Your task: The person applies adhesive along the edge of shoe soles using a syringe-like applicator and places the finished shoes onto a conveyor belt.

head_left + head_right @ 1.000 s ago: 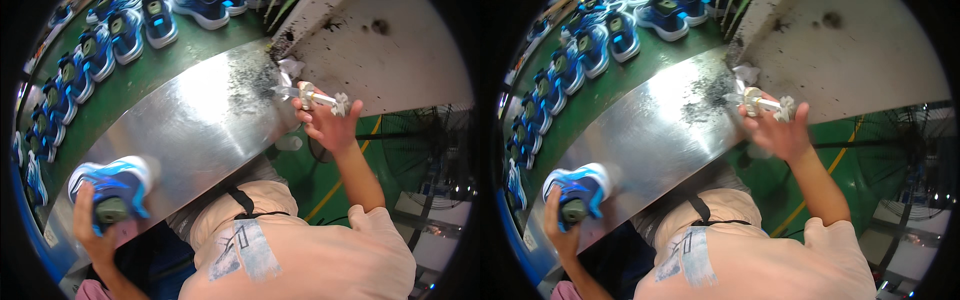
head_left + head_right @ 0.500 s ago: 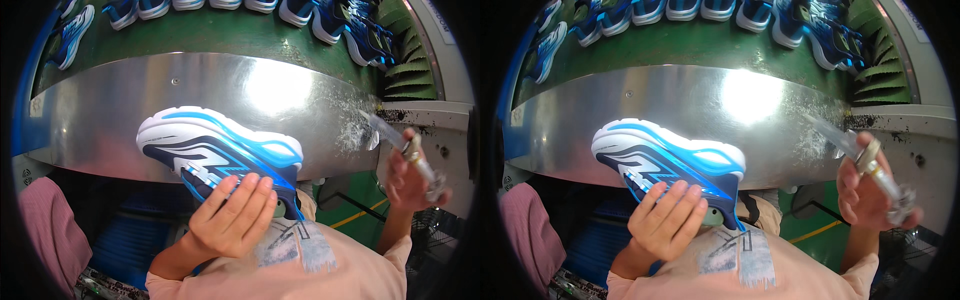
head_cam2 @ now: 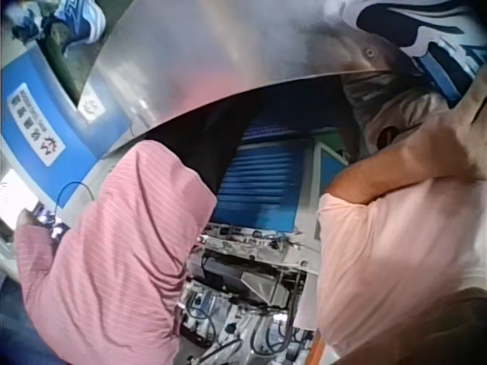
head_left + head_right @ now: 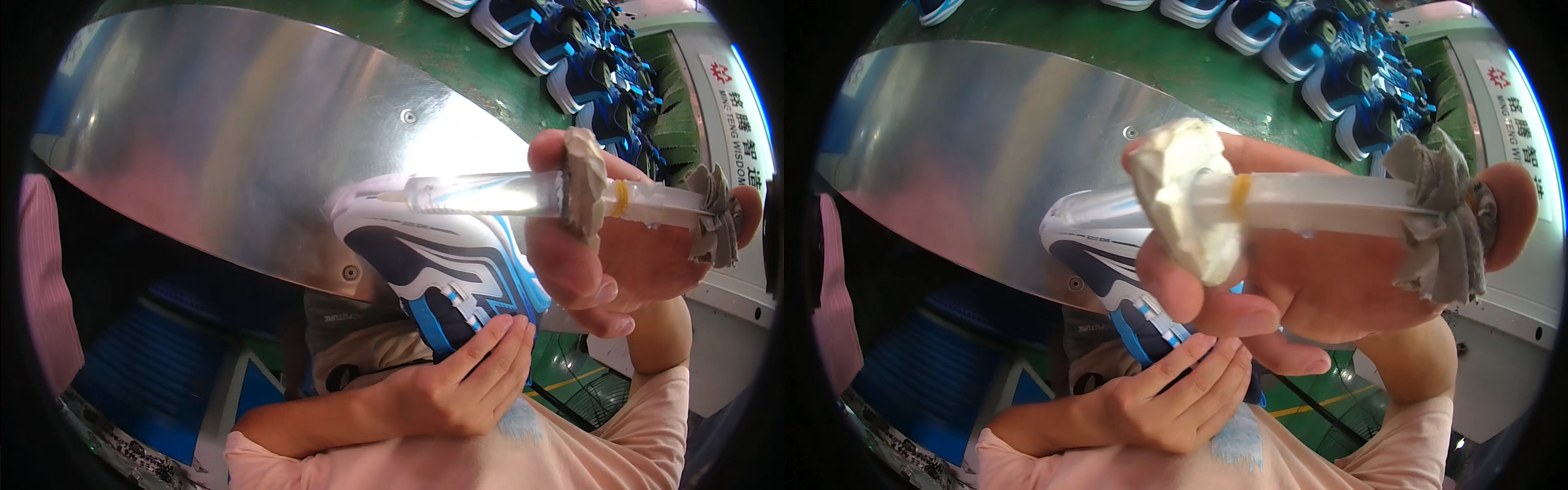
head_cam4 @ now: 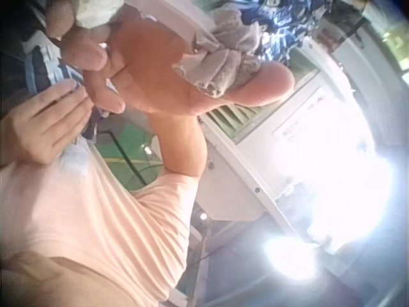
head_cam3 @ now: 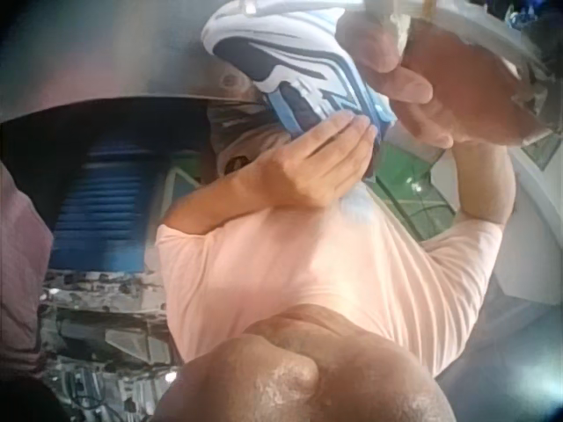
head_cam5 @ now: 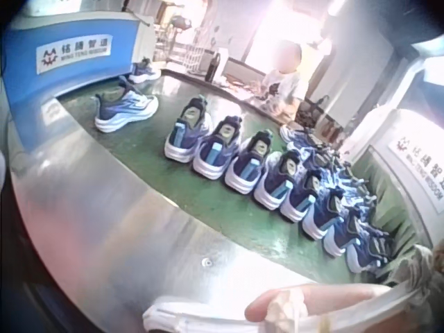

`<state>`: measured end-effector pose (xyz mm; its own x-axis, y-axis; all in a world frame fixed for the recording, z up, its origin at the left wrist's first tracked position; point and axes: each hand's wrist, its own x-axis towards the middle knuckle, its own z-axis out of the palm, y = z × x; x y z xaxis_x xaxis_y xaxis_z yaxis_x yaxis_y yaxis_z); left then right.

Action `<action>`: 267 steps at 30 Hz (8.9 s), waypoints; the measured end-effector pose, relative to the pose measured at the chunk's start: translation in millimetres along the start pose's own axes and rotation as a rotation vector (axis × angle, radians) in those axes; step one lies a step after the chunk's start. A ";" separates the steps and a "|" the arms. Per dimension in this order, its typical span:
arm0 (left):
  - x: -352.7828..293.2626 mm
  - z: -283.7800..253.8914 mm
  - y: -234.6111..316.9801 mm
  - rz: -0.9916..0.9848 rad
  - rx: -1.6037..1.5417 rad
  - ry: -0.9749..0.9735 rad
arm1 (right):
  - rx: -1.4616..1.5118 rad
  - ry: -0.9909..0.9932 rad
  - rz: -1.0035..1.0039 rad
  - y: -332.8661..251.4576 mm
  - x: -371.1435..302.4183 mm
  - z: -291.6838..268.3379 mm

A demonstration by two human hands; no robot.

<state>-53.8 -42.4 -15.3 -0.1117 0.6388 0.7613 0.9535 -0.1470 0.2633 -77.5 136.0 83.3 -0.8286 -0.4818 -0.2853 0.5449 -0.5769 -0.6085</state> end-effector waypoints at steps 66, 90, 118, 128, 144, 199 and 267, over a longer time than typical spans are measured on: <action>85.3 8.6 14.6 0.001 0.068 -0.769 | 0.337 0.484 -0.225 134.7 -209.8 -59.7; 139.8 87.1 66.7 -0.421 0.394 -0.758 | 0.958 0.504 -0.636 183.6 -211.6 -41.1; 103.1 13.6 0.0 0.045 -0.155 -0.743 | 0.859 -0.102 -0.825 151.0 -161.1 -72.8; -4.9 -20.0 -1.1 0.033 0.230 -0.246 | 0.150 0.257 0.113 54.2 -120.7 -22.6; -4.3 -14.8 22.6 -0.048 0.430 -0.397 | 0.111 0.472 -0.554 134.4 -218.8 -6.0; 157.9 -53.8 -176.5 -0.980 -0.147 0.293 | -0.255 1.313 -0.842 143.1 -230.4 -22.6; 34.3 17.5 23.6 -0.013 -0.195 -0.233 | 0.260 0.218 -0.452 42.2 -148.4 3.0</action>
<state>-30.2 -10.8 6.6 -0.0344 0.7945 0.6063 0.8780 -0.2657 0.3980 68.9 181.2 102.2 -0.9793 -0.0174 -0.2017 0.1204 -0.8511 -0.5110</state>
